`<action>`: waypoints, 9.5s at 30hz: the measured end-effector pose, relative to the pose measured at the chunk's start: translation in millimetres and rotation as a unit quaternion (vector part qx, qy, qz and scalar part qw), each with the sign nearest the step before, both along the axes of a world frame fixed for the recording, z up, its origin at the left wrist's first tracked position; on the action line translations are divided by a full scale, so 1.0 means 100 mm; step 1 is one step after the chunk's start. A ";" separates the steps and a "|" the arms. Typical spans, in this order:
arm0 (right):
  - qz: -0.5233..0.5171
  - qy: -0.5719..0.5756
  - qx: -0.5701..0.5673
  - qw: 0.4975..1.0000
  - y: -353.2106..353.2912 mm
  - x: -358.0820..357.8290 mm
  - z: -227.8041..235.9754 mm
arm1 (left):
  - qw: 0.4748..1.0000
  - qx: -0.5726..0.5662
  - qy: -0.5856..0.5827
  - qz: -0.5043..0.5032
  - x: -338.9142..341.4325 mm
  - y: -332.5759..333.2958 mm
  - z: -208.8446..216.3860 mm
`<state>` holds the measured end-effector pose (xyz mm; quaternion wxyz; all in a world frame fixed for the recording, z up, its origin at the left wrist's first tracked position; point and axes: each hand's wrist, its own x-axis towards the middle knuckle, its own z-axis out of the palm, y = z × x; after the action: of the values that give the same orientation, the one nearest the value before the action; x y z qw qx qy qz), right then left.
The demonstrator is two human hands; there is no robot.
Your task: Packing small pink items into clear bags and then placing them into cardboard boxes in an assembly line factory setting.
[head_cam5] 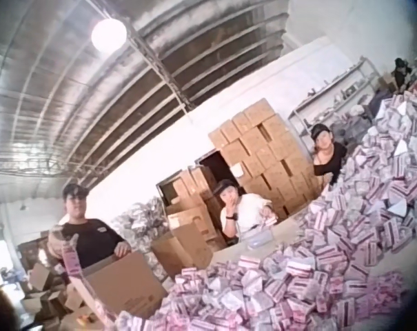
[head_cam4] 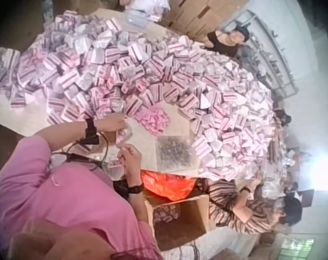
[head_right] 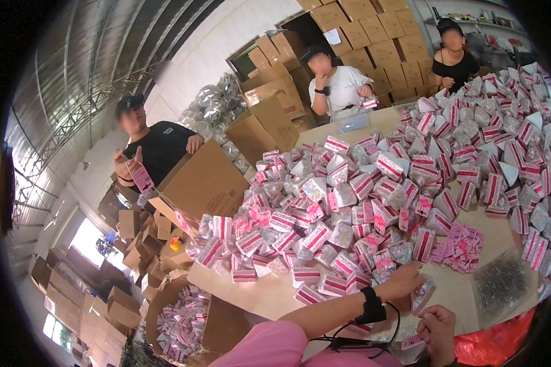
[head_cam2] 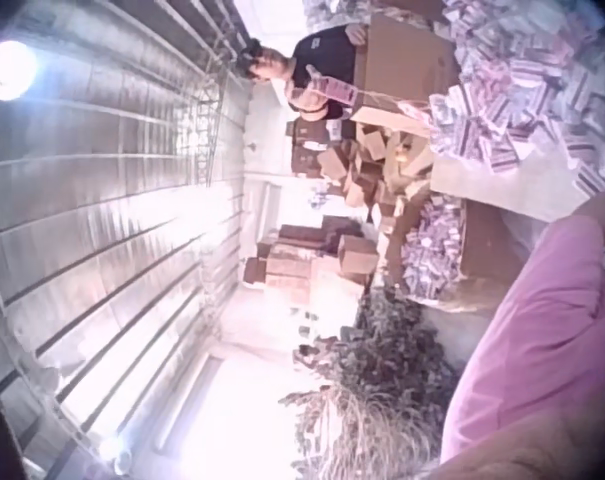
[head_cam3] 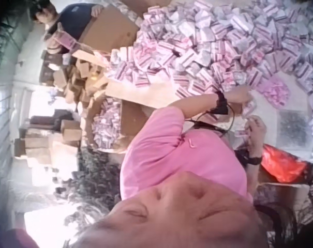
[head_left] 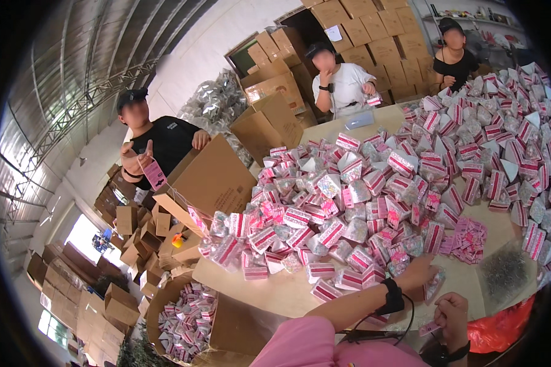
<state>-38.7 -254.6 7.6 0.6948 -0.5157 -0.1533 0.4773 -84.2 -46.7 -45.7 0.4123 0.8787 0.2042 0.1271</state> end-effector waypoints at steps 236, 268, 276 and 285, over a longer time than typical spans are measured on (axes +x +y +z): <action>-0.126 -0.040 0.094 0.987 -0.63 0.46 0.72 | 0.905 -0.414 -0.004 -0.094 -0.37 -0.66 1.42; -0.233 0.036 0.193 0.952 0.02 0.04 0.90 | 0.950 0.267 -0.097 -0.127 -0.47 -0.72 1.10; -0.220 -0.020 0.235 0.947 0.14 0.05 0.85 | 0.957 0.228 -0.087 -0.158 -0.52 -0.75 1.05; -0.205 0.067 0.217 0.952 0.20 0.03 0.86 | 0.983 -0.014 -0.152 -0.105 -0.59 -0.45 1.38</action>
<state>-35.7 -234.6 94.0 0.8813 -0.3402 -0.0974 0.3131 -143.0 -91.3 92.3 0.4620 0.8597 0.0472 0.2127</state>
